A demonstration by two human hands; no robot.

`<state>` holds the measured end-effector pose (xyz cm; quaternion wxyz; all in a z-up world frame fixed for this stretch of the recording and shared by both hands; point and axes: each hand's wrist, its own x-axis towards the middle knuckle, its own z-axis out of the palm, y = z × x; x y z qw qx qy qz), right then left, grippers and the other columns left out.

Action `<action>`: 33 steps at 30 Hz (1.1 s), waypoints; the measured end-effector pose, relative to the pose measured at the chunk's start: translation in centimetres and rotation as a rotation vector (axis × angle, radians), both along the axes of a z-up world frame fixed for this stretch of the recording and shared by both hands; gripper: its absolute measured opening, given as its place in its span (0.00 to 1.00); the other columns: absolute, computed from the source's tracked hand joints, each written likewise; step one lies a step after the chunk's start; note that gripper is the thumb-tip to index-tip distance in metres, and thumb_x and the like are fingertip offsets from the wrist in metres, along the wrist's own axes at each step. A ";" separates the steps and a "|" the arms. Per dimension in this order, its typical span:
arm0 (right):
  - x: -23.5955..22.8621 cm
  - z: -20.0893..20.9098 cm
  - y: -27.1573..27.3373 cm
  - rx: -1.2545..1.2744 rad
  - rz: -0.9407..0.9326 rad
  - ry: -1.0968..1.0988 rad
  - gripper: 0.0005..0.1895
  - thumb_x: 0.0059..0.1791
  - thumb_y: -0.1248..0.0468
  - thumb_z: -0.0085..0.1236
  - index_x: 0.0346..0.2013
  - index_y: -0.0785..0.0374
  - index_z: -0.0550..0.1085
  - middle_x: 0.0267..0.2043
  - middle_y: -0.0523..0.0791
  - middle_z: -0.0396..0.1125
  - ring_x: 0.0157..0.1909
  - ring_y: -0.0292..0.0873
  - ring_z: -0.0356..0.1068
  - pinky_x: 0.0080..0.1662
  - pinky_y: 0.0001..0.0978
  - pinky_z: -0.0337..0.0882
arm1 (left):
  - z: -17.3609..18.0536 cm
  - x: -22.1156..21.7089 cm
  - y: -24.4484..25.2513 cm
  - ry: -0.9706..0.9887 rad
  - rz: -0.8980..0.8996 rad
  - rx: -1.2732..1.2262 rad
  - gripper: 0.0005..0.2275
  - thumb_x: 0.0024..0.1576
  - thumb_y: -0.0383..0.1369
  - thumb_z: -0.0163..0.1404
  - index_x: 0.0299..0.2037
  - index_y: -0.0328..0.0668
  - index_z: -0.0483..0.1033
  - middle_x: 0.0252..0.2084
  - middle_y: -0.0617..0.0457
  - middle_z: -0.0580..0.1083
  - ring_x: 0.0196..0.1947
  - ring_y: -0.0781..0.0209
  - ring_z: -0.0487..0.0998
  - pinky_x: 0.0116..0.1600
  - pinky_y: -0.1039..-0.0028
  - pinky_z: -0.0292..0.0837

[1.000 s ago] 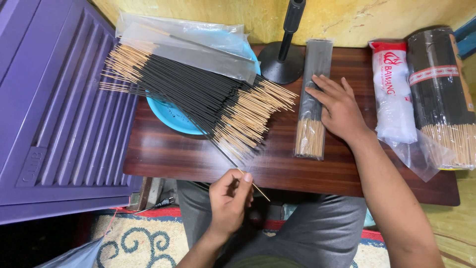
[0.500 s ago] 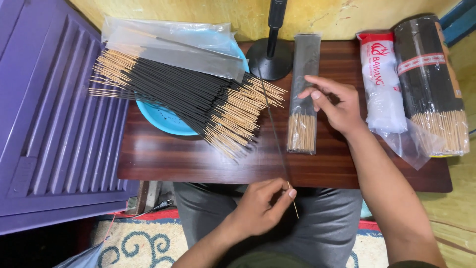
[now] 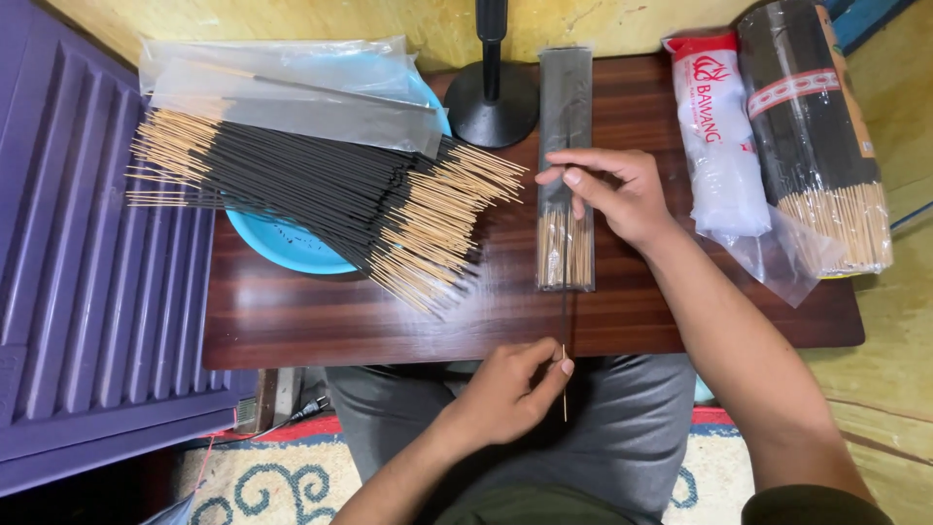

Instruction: Packaging incense sticks by manually inserting bundles into long plastic sleeves on a wooden table.

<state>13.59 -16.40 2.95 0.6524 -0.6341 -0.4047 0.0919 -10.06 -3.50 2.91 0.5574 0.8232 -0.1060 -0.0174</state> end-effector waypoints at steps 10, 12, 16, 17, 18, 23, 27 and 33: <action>0.0 0.2 0.1 -0.048 -0.026 0.076 0.12 0.57 0.65 0.54 0.48 0.71 0.77 0.43 0.55 0.76 0.20 0.38 0.68 0.31 0.23 0.72 | -0.1 -0.8 0.9 0.124 0.048 -0.058 0.11 0.66 0.37 0.46 0.32 0.44 0.71 0.26 0.61 0.69 0.27 0.67 0.69 0.37 0.74 0.65; -0.2 0.3 0.1 -0.065 -0.040 0.055 0.11 0.56 0.65 0.54 0.48 0.70 0.78 0.44 0.54 0.76 0.21 0.37 0.69 0.31 0.22 0.73 | 0.5 -0.8 1.0 0.283 0.109 -0.151 0.08 0.64 0.39 0.50 0.40 0.45 0.76 0.30 0.64 0.71 0.32 0.72 0.70 0.41 0.79 0.68; -0.2 0.3 0.3 -0.057 -0.035 0.046 0.11 0.56 0.65 0.54 0.48 0.70 0.78 0.43 0.54 0.76 0.21 0.37 0.69 0.31 0.24 0.76 | 0.8 0.0 0.9 0.376 0.164 -0.347 0.13 0.62 0.39 0.50 0.48 0.38 0.77 0.32 0.57 0.77 0.30 0.70 0.77 0.31 0.78 0.82; -0.3 0.2 0.2 -0.053 -0.031 0.055 0.11 0.56 0.66 0.54 0.48 0.70 0.78 0.43 0.55 0.76 0.21 0.37 0.69 0.31 0.24 0.75 | 0.5 0.1 0.8 0.373 0.180 -0.430 0.13 0.63 0.38 0.50 0.50 0.36 0.76 0.33 0.55 0.77 0.32 0.67 0.79 0.31 0.78 0.81; -0.4 0.1 0.1 -0.049 -0.028 0.064 0.11 0.56 0.66 0.55 0.48 0.70 0.78 0.43 0.55 0.76 0.21 0.37 0.69 0.31 0.23 0.75 | 0.1 0.3 0.8 0.369 0.196 -0.512 0.14 0.63 0.37 0.50 0.52 0.35 0.75 0.34 0.53 0.78 0.34 0.65 0.80 0.31 0.78 0.79; -0.5 -0.1 0.5 0.100 0.011 0.066 0.08 0.53 0.74 0.57 0.46 0.75 0.78 0.37 0.58 0.76 0.20 0.38 0.71 0.28 0.26 0.71 | -1.3 1.5 0.1 0.320 0.366 -0.621 0.13 0.62 0.31 0.55 0.49 0.23 0.77 0.31 0.40 0.78 0.29 0.58 0.80 0.31 0.69 0.85; -0.7 0.2 0.6 0.109 0.041 0.037 0.08 0.53 0.75 0.57 0.46 0.75 0.78 0.37 0.58 0.76 0.20 0.38 0.71 0.28 0.25 0.71 | -1.1 1.8 0.1 0.324 0.440 -0.591 0.11 0.61 0.31 0.57 0.44 0.26 0.81 0.28 0.43 0.77 0.25 0.62 0.78 0.28 0.72 0.84; -0.7 0.0 0.7 0.106 0.060 0.024 0.08 0.52 0.76 0.57 0.46 0.76 0.78 0.37 0.58 0.76 0.21 0.38 0.72 0.27 0.26 0.71 | -2.3 1.4 0.6 0.312 0.476 -0.544 0.09 0.58 0.30 0.60 0.41 0.29 0.82 0.25 0.46 0.77 0.20 0.66 0.75 0.23 0.77 0.81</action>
